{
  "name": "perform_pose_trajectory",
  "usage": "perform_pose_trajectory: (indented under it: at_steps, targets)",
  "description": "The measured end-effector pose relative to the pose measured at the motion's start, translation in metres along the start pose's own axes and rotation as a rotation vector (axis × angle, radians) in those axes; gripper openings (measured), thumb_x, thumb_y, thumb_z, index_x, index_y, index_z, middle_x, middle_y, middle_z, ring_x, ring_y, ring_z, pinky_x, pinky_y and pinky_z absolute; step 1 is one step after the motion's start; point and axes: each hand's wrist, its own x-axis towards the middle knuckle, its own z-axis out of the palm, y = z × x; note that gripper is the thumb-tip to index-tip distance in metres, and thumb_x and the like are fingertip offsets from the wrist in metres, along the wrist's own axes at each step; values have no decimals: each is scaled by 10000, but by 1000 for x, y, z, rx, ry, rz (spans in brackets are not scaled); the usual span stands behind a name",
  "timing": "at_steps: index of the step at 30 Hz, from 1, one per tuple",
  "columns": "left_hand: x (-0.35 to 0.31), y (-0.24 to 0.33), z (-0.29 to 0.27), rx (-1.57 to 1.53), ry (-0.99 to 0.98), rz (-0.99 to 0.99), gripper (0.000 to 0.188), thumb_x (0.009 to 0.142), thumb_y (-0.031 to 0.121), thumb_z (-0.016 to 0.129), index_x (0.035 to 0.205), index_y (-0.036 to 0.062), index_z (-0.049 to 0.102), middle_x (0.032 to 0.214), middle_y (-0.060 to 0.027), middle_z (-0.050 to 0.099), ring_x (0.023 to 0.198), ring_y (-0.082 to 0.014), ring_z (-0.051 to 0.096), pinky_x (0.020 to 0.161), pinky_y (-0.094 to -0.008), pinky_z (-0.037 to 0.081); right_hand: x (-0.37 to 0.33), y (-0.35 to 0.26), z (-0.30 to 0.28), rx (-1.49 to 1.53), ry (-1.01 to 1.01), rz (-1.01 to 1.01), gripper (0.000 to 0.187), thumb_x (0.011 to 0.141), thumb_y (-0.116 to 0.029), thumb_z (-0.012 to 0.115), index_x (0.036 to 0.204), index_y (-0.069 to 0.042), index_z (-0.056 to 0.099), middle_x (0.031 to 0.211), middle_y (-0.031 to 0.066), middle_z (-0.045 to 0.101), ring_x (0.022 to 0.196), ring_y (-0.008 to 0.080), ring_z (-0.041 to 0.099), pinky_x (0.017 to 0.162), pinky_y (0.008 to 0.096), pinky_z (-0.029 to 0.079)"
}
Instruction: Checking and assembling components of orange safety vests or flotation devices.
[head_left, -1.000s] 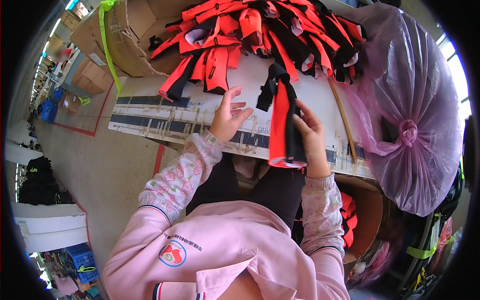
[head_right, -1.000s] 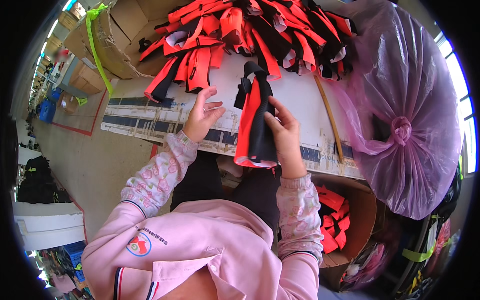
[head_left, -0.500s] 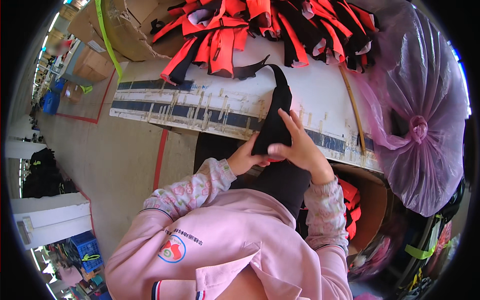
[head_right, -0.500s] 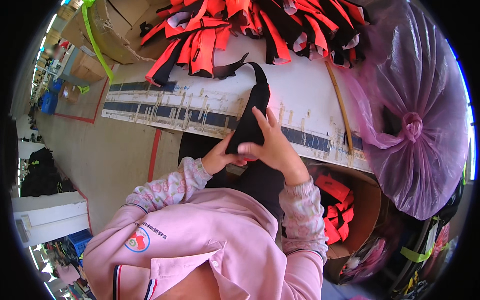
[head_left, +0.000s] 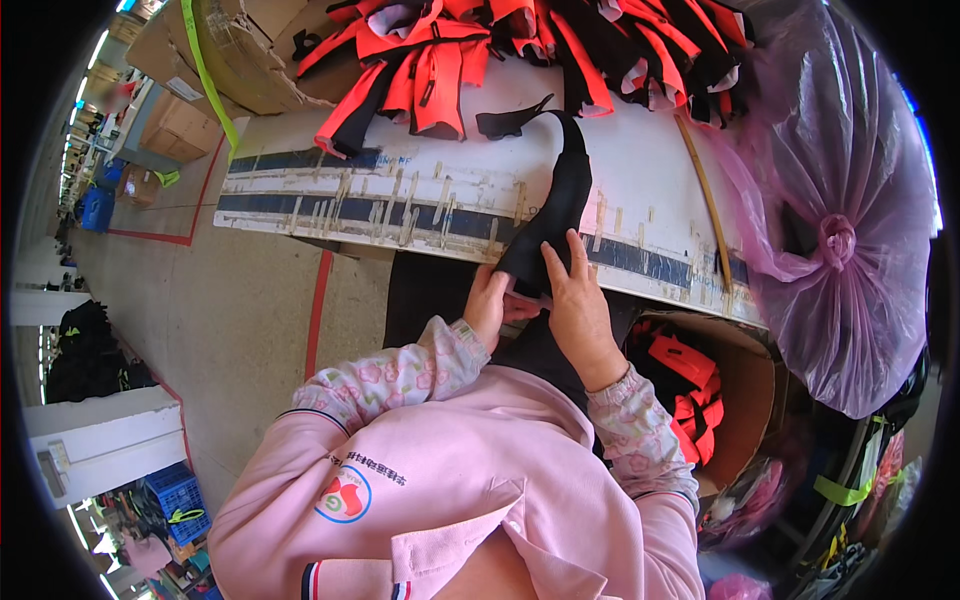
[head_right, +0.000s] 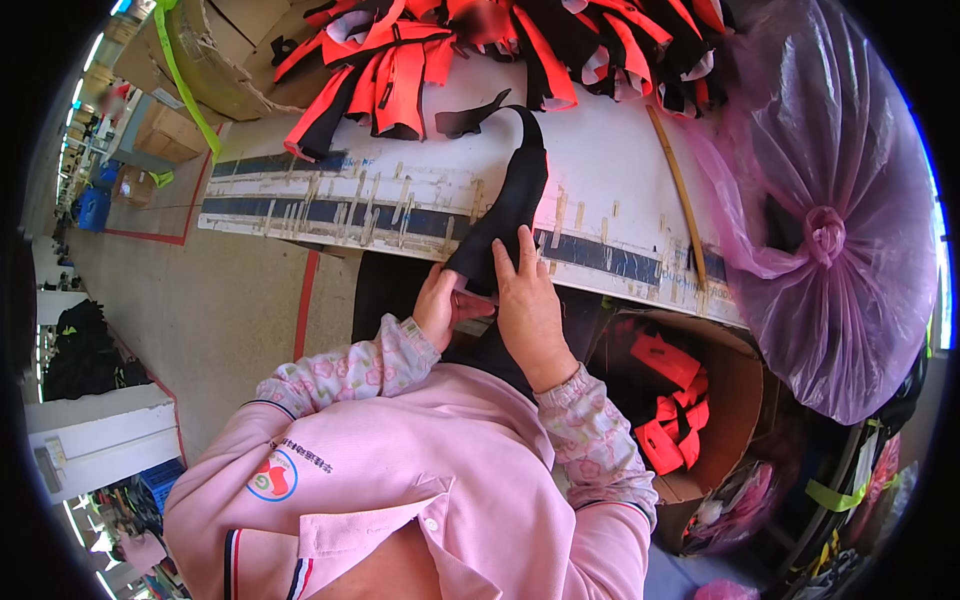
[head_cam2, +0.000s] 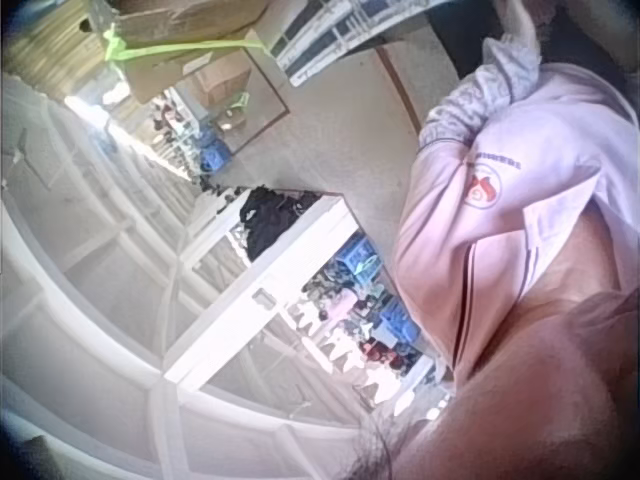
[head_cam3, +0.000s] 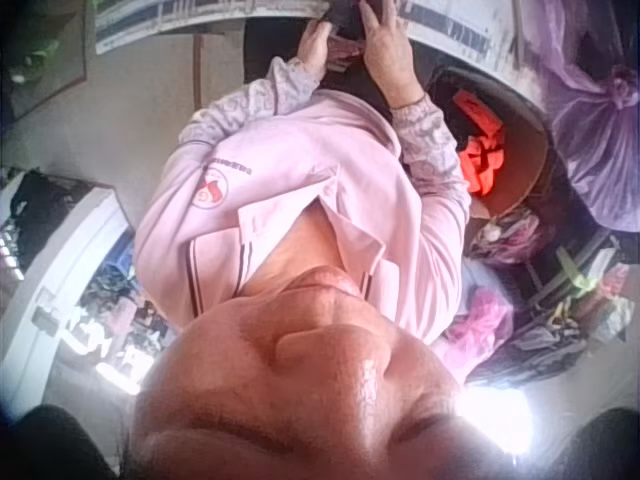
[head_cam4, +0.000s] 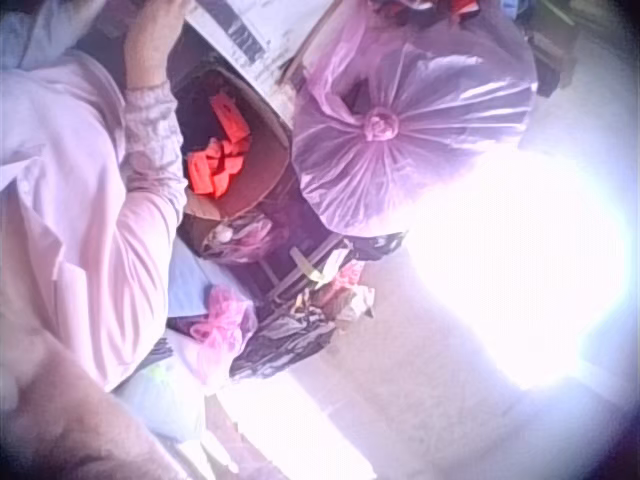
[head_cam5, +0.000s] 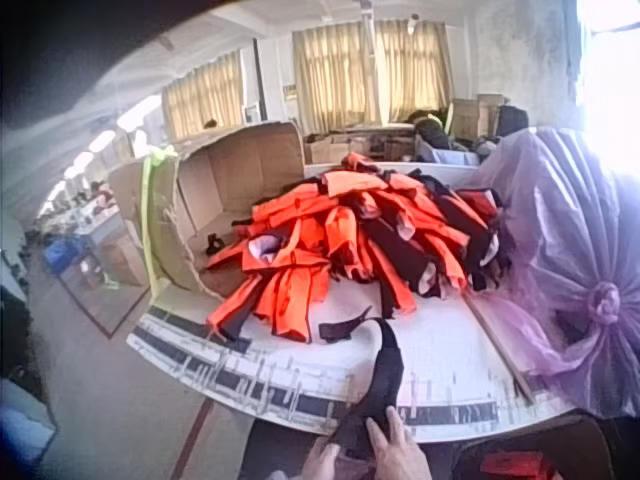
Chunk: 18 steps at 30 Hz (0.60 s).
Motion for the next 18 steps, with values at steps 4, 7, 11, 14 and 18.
perform_pose_trajectory:
  at_steps: [4, 7, 11, 14, 18]
  targets:
    - [-6, -16, -7, 17, -88, -207, 284, 890, 277, 489, 1061, 58, 427, 918, -143, 580, 712, -233, 629, 628, -340, 546, -3, 0, 0, -35, 16, -26, 611, 659, 82, 556, 1248, -20, 427, 1361, 211, 273, 1059, 357, 490, 845, 361, 463]
    - [0, -16, -4, -73, -190, -286, 279, 904, 272, 458, 1093, 67, 455, 939, -137, 597, 781, -231, 624, 683, -348, 533, -3, -2, -2, 103, 10, 30, 625, 650, 98, 556, 1250, -16, 423, 1368, 206, 260, 1115, 361, 455, 862, 356, 460]
    - [12, -18, -3, -230, -250, -323, 266, 920, 256, 410, 1118, 100, 492, 957, -125, 610, 819, -236, 620, 732, -375, 515, -3, 0, 4, 120, 60, 3, 641, 635, 125, 543, 1246, -32, 430, 1367, 203, 265, 1163, 379, 411, 888, 371, 440]
    - [21, -21, -3, -199, -203, -313, 275, 922, 242, 394, 1156, 127, 481, 979, -112, 606, 840, -234, 615, 748, -387, 501, -2, 0, 5, 154, 83, 4, 649, 624, 162, 510, 1235, -44, 443, 1362, 203, 276, 1165, 397, 402, 893, 386, 430]
    - [20, -21, 1, -120, -163, -251, 309, 901, 149, 426, 1206, 142, 471, 1022, -77, 604, 839, -214, 619, 737, -370, 501, 0, 1, 1, 246, 70, 46, 646, 611, 181, 493, 1215, -44, 457, 1357, 197, 291, 1129, 406, 433, 879, 386, 438]
